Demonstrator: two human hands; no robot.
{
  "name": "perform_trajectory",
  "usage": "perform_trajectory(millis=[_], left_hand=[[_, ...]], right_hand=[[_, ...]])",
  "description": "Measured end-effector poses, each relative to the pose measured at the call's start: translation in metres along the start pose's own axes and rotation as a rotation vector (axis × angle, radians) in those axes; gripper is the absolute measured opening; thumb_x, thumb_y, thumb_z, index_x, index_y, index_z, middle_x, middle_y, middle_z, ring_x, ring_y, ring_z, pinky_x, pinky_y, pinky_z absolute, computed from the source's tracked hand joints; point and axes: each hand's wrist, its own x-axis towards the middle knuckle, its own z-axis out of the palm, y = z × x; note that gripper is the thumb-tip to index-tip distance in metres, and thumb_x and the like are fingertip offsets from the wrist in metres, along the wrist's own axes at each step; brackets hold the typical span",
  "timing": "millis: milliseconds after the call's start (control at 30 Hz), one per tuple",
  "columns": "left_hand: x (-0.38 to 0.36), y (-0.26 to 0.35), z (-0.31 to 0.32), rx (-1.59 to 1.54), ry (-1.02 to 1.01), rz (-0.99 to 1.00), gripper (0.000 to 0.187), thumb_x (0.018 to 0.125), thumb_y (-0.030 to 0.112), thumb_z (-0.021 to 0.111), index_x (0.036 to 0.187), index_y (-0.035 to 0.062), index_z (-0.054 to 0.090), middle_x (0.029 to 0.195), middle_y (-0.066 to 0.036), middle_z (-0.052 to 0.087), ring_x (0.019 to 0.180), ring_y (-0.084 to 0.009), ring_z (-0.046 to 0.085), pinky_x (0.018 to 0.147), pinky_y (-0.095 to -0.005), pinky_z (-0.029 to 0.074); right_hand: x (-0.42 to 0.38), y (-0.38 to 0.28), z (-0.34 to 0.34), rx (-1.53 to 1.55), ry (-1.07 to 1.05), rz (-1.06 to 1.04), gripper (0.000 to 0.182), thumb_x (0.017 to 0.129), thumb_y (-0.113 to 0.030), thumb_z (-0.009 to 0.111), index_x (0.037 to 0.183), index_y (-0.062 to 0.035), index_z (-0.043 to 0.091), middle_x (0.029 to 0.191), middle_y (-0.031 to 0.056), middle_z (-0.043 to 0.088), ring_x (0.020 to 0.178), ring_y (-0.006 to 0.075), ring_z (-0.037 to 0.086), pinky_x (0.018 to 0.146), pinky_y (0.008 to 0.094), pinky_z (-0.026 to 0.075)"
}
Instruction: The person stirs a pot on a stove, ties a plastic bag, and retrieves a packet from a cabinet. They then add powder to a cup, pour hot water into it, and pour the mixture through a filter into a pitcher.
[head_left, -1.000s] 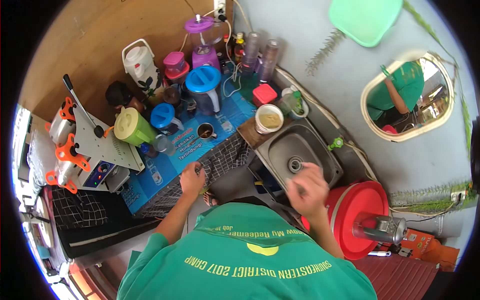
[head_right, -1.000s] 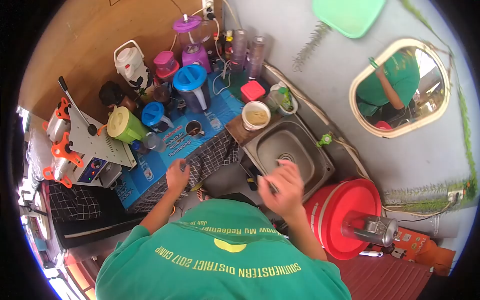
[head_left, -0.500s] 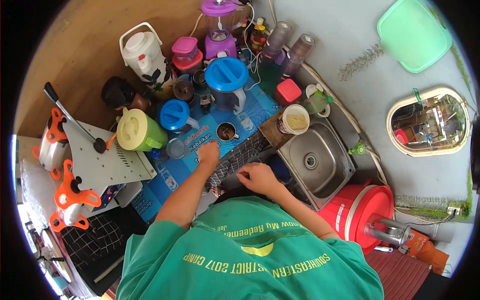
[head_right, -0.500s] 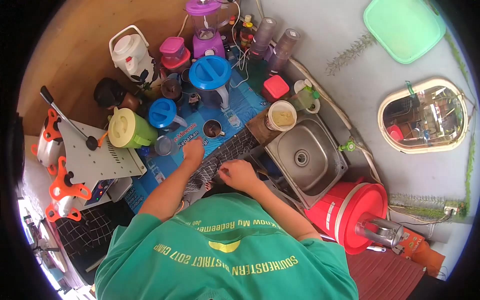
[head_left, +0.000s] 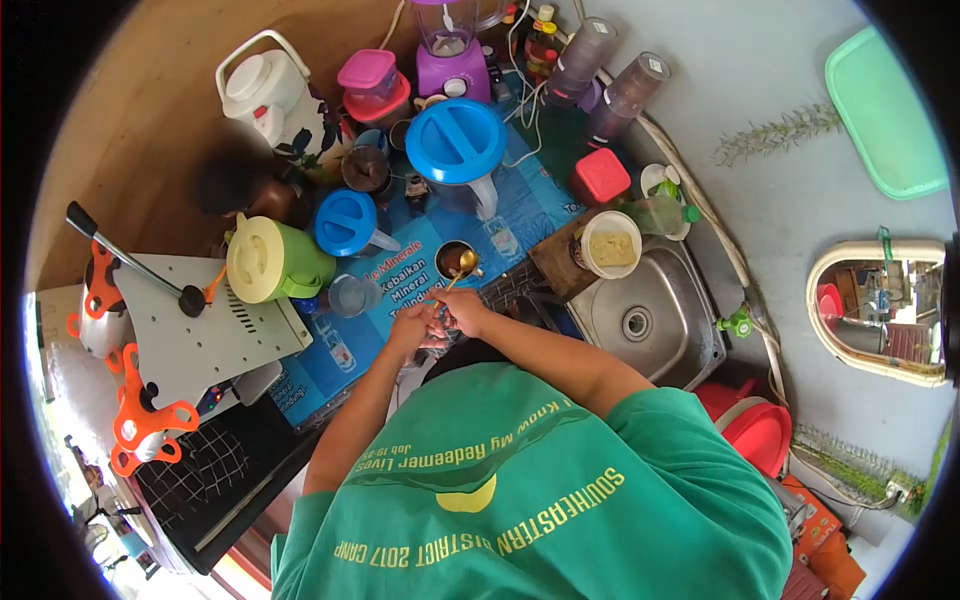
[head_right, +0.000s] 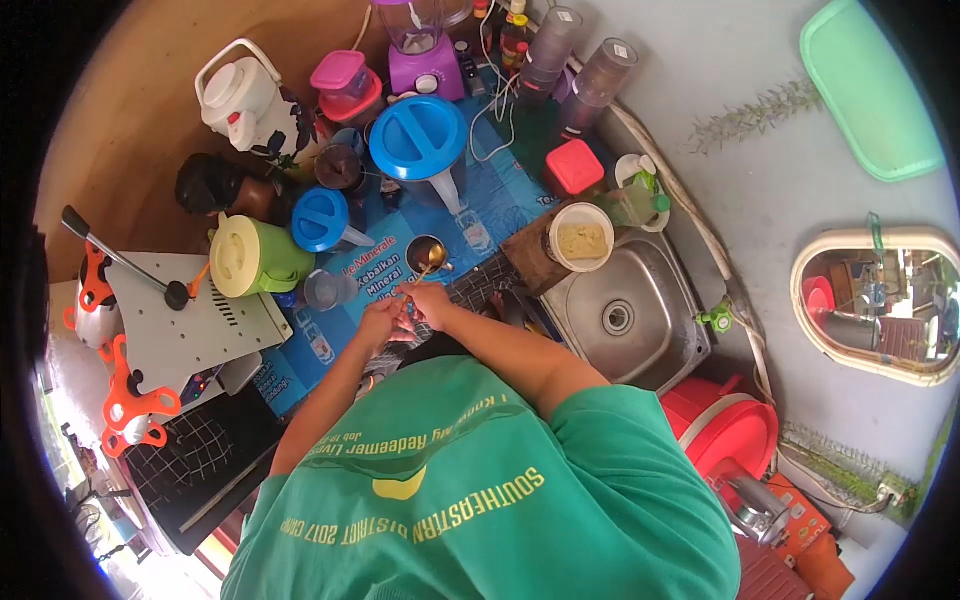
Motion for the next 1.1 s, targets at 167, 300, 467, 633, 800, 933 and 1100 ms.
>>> perform_trajectory(millis=[167, 300, 467, 633, 800, 933, 1100], left_hand=[[-0.006, -0.003, 0.015, 0.839, 0.293, 0.638, 0.021, 0.096, 0.024, 0.059, 0.097, 0.0029, 0.063, 0.068, -0.015, 0.066, 0.06, -0.027, 0.067, 0.06, -0.0423, 0.055], [0.007, -0.01, 0.016, 0.89, 0.393, 0.706, 0.019, 0.094, 0.023, 0.062, 0.099, 0.0049, 0.063, 0.068, -0.018, 0.066, 0.062, -0.034, 0.067, 0.064, -0.0486, 0.052], [-0.005, -0.001, 0.033, 0.86, 0.327, 0.717, 0.016, 0.094, 0.017, 0.061, 0.102, 0.0036, 0.063, 0.068, -0.017, 0.066, 0.061, -0.0343, 0.067, 0.06, -0.0448, 0.052], [0.003, -0.009, 0.031, 1.065, 0.354, 0.732, 0.018, 0.093, 0.016, 0.06, 0.107, 0.0038, 0.063, 0.071, -0.018, 0.067, 0.063, -0.0358, 0.068, 0.062, -0.044, 0.054], [0.008, -0.018, 0.027, 0.365, 0.184, 0.28, 0.021, 0.093, 0.01, 0.057, 0.113, 0.0034, 0.061, 0.071, -0.016, 0.068, 0.063, -0.031, 0.069, 0.062, -0.0428, 0.055], [0.001, -0.021, 0.031, 0.903, 0.361, 0.721, 0.023, 0.093, 0.007, 0.056, 0.115, -0.0009, 0.059, 0.069, -0.01, 0.067, 0.058, -0.0168, 0.067, 0.055, -0.0364, 0.055], [0.006, -0.018, 0.028, 0.586, 0.286, 0.483, 0.027, 0.092, 0.008, 0.059, 0.117, -0.0012, 0.059, 0.07, -0.011, 0.068, 0.055, -0.0165, 0.066, 0.054, -0.0345, 0.055]], right_hand=[[0.007, -0.007, 0.0, 0.098, 0.033, 0.061, 0.022, 0.095, -0.022, 0.064, 0.086, -0.0025, 0.069, 0.059, 0.0005, 0.049, 0.044, 0.01, 0.036, 0.042, 0.0287, 0.024], [0.01, -0.01, -0.006, 0.094, 0.014, 0.058, 0.025, 0.095, -0.018, 0.063, 0.078, 0.0, 0.066, 0.055, 0.0019, 0.047, 0.042, 0.0114, 0.034, 0.041, 0.0294, 0.022], [0.012, -0.01, -0.013, 0.129, 0.012, 0.019, 0.026, 0.092, -0.013, 0.066, 0.07, -0.0006, 0.061, 0.053, 0.0063, 0.051, 0.039, 0.0131, 0.039, 0.038, 0.0297, 0.022], [0.007, -0.012, -0.009, 0.054, 0.073, 0.002, 0.027, 0.091, -0.016, 0.069, 0.07, -0.0009, 0.064, 0.055, 0.0063, 0.055, 0.04, 0.0127, 0.043, 0.038, 0.0295, 0.026], [0.008, -0.007, -0.009, -0.057, 0.125, -0.081, 0.024, 0.09, -0.02, 0.071, 0.076, -0.0009, 0.07, 0.056, 0.0037, 0.057, 0.042, 0.0115, 0.046, 0.039, 0.029, 0.029], [0.017, 0.003, -0.015, -0.097, 0.131, -0.176, 0.024, 0.09, -0.024, 0.072, 0.078, -0.0028, 0.072, 0.059, 0.0015, 0.057, 0.045, 0.0106, 0.048, 0.041, 0.0288, 0.032], [0.003, -0.01, -0.008, -0.065, 0.153, -0.116, 0.025, 0.087, -0.027, 0.075, 0.077, -0.0045, 0.073, 0.058, 0.0008, 0.056, 0.047, 0.0103, 0.048, 0.043, 0.0298, 0.034]])
